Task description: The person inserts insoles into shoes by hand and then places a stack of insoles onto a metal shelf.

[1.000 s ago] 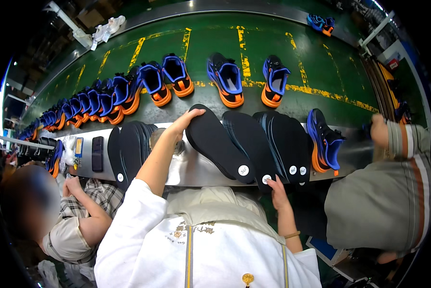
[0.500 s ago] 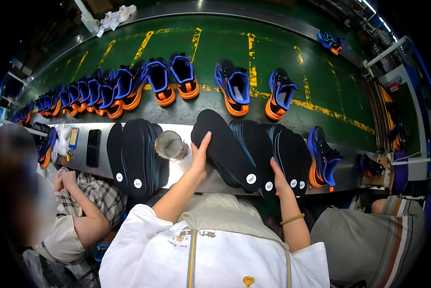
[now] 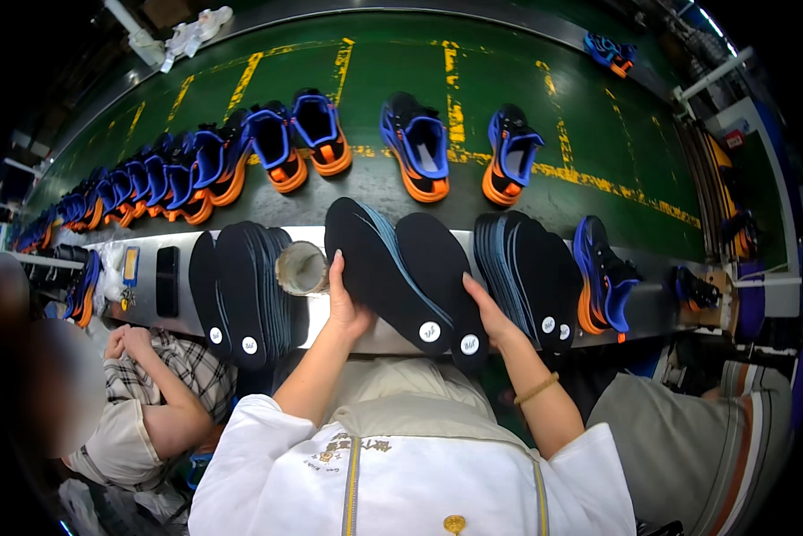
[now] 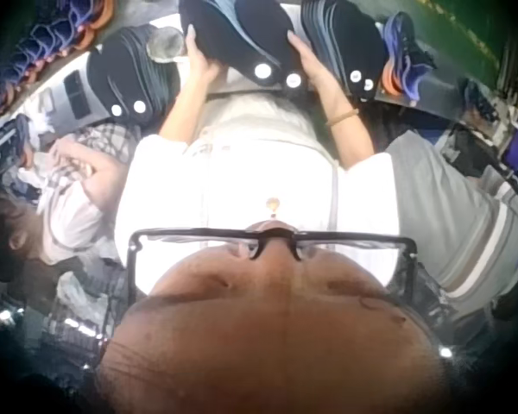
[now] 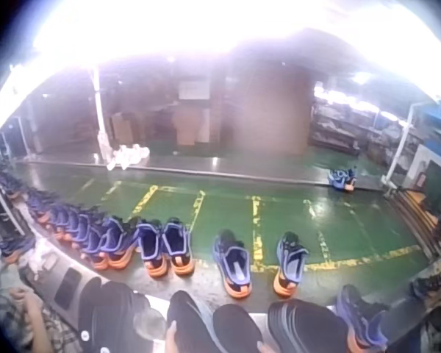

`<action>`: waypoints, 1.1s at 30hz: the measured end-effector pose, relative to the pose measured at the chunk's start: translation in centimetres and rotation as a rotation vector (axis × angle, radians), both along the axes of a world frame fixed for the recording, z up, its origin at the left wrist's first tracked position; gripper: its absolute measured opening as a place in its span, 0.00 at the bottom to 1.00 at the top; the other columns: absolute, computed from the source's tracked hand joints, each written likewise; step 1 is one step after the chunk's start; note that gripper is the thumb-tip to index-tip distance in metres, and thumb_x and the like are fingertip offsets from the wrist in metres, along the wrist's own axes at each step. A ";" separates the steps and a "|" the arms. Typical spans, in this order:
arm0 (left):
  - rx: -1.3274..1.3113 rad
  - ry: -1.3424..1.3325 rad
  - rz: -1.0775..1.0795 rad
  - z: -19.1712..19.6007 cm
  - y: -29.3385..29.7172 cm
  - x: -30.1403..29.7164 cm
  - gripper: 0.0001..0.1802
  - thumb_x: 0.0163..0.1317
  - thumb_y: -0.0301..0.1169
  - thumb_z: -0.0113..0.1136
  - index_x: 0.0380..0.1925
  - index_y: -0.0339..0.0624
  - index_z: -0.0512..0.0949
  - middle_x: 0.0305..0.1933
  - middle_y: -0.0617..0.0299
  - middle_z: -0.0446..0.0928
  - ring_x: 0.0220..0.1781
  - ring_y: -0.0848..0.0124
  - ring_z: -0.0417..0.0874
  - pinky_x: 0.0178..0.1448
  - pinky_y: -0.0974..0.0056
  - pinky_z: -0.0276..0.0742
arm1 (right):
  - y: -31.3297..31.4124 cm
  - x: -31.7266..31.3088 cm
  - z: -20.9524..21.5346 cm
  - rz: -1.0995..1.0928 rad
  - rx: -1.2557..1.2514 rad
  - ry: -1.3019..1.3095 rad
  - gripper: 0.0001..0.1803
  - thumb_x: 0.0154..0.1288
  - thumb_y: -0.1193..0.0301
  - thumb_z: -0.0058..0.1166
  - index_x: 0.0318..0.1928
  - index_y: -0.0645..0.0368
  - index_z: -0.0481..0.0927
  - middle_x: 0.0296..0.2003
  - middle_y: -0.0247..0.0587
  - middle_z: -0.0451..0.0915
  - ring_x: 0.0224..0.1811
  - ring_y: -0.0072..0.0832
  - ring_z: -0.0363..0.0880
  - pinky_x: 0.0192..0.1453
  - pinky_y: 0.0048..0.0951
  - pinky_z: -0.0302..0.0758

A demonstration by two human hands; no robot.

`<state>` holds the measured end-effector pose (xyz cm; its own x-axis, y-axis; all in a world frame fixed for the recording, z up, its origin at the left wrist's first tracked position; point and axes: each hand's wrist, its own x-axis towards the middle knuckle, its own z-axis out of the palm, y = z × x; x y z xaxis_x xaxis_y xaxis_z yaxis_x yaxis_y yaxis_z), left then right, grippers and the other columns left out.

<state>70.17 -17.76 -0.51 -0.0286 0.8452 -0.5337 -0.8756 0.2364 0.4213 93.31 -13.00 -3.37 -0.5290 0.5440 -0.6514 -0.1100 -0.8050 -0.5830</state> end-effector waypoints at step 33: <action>-0.403 0.646 -0.378 -2.0 4.0 25.6 0.65 0.37 0.61 0.66 0.61 0.25 0.44 0.64 0.41 0.52 0.68 0.55 0.51 0.67 0.58 0.51 | 2.1 21.0 1.0 -0.133 0.216 -0.421 0.32 0.63 0.54 0.46 0.56 0.70 0.64 0.54 0.45 0.69 0.56 0.30 0.66 0.59 0.24 0.60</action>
<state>95.79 -13.76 -2.53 -0.1852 0.6082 -0.7719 -0.3244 0.7036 0.6322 114.31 -10.91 -2.34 -0.1605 0.7352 -0.6585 0.0773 -0.6558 -0.7510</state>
